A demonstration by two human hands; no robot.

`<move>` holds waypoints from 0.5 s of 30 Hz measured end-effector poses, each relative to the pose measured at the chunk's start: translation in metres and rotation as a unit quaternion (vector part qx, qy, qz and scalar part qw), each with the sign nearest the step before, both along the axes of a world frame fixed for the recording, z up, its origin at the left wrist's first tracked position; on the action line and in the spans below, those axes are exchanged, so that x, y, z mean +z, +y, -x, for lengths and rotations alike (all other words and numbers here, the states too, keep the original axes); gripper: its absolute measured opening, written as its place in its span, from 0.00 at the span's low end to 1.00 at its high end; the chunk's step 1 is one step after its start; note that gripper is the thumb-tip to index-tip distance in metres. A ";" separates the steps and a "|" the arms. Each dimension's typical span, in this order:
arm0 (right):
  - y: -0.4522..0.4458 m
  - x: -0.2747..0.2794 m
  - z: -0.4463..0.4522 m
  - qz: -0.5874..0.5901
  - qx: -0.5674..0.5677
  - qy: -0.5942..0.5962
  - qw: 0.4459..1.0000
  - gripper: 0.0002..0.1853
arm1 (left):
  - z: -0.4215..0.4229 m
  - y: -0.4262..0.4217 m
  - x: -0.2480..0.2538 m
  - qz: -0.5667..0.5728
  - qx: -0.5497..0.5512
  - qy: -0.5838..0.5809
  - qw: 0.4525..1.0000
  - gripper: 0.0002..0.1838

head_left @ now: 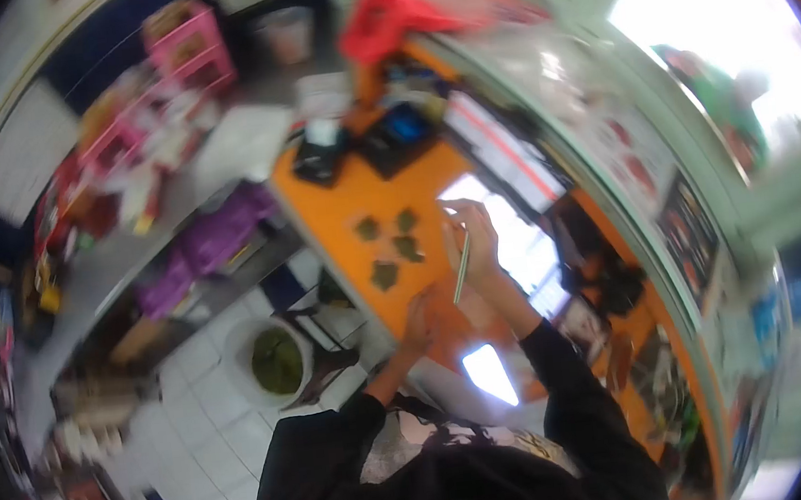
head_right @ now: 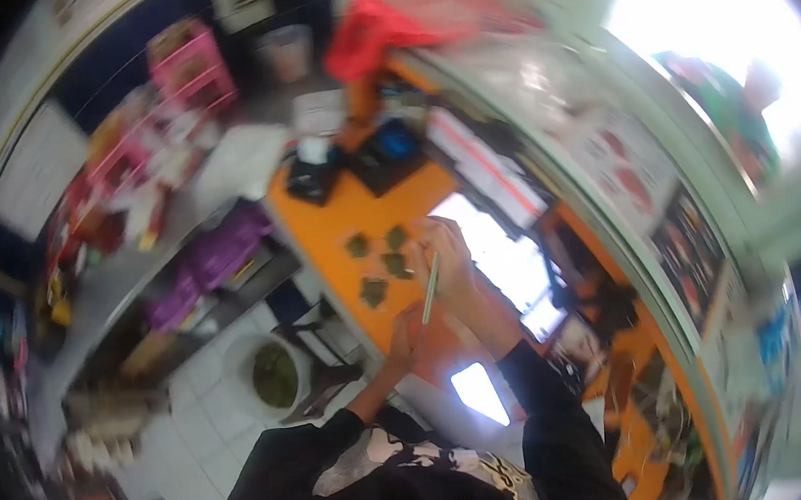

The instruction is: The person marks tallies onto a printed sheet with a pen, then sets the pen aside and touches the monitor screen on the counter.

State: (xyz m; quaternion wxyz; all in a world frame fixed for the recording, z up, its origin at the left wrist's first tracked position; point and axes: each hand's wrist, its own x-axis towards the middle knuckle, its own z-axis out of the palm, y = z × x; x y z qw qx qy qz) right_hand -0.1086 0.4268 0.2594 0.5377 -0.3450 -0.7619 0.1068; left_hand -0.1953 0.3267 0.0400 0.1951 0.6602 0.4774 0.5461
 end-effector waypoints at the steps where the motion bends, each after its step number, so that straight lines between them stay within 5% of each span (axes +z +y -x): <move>1: 0.002 -0.011 0.023 0.058 0.018 0.015 0.998 0.05 | 0.019 -0.007 0.016 0.001 0.042 0.004 0.999 0.19; 3: 0.020 -0.062 0.071 0.142 0.080 0.048 0.985 0.03 | 0.054 -0.012 0.044 -0.002 0.199 -0.166 0.966 0.12; 6: 0.052 -0.127 0.151 0.186 0.122 0.015 0.975 0.03 | 0.179 0.022 0.075 -0.120 0.352 -0.273 0.887 0.09; 11: 0.089 -0.197 0.239 0.148 0.141 -0.215 0.955 0.11 | 0.379 0.105 0.136 -0.125 0.428 -0.111 0.888 0.10; 15: 0.102 -0.265 0.248 0.100 0.081 -0.222 0.967 0.25 | 0.499 0.202 0.109 -0.082 0.419 0.115 0.897 0.16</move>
